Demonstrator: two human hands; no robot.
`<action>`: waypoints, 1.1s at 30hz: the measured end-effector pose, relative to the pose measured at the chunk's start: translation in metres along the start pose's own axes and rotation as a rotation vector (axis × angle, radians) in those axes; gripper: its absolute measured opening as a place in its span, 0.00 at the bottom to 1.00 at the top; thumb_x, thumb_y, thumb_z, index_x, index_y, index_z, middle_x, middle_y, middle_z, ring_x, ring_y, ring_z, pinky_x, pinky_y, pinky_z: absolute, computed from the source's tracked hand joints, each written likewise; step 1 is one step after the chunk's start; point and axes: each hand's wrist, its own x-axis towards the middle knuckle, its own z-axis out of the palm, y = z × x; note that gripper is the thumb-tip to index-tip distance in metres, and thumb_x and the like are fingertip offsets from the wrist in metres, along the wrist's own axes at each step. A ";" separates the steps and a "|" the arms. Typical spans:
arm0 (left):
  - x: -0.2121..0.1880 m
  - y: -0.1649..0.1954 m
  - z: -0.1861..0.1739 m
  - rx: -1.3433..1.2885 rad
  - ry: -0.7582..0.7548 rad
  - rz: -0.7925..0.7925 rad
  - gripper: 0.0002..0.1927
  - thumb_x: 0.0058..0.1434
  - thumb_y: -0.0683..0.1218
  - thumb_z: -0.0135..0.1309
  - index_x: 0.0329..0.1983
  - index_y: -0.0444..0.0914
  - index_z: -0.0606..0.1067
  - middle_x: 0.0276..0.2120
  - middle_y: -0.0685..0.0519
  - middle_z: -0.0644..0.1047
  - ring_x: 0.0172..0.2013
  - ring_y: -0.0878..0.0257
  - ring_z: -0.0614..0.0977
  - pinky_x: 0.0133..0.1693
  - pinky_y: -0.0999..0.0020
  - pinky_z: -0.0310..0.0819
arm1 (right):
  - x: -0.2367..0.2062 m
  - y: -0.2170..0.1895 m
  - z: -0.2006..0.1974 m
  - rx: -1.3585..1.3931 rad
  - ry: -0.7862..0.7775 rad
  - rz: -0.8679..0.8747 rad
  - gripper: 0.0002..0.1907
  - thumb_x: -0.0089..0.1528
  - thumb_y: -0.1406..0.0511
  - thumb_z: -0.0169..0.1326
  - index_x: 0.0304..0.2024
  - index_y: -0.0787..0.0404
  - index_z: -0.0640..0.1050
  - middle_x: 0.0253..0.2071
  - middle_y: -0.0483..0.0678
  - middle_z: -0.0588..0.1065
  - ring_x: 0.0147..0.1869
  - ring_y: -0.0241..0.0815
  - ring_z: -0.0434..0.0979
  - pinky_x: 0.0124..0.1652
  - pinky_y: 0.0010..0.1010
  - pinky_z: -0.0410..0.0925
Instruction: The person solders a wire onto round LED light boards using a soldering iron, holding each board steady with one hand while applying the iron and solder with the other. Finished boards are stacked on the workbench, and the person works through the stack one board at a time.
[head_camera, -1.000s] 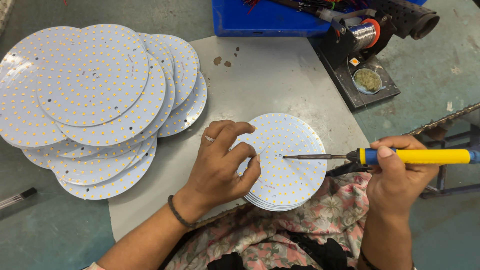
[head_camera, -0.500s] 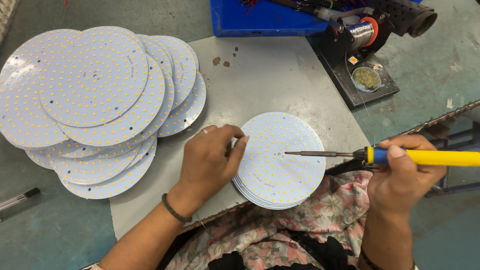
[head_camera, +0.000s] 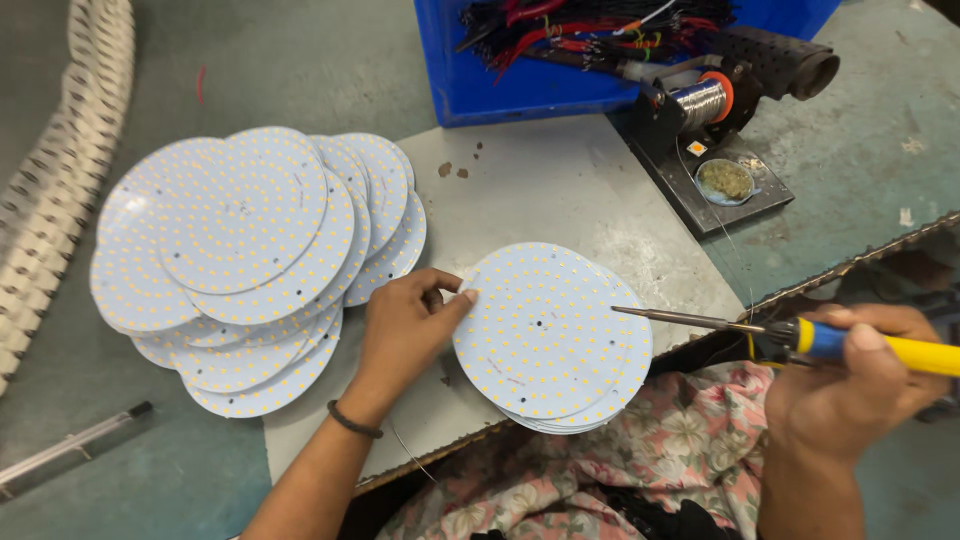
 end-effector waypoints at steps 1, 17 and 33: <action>0.000 -0.003 0.000 -0.097 0.009 -0.019 0.13 0.58 0.49 0.63 0.38 0.35 0.83 0.16 0.54 0.70 0.18 0.67 0.67 0.22 0.68 0.58 | 0.000 0.000 -0.005 0.022 0.021 -0.002 0.09 0.68 0.68 0.54 0.40 0.68 0.70 0.36 0.51 0.69 0.39 0.41 0.72 0.45 0.28 0.71; 0.022 -0.030 -0.186 -0.577 0.758 0.001 0.06 0.65 0.41 0.57 0.38 0.43 0.71 0.23 0.62 0.73 0.15 0.76 0.66 0.16 0.79 0.54 | 0.004 -0.017 -0.014 0.000 0.101 0.110 0.12 0.65 0.64 0.55 0.39 0.67 0.70 0.34 0.53 0.73 0.32 0.41 0.74 0.32 0.29 0.72; 0.004 -0.017 -0.101 0.338 0.423 0.686 0.06 0.67 0.35 0.48 0.33 0.34 0.72 0.44 0.41 0.77 0.46 0.46 0.79 0.49 0.58 0.73 | -0.024 0.005 0.005 -0.037 0.042 0.118 0.09 0.65 0.67 0.56 0.38 0.70 0.73 0.37 0.53 0.75 0.35 0.35 0.70 0.42 0.21 0.66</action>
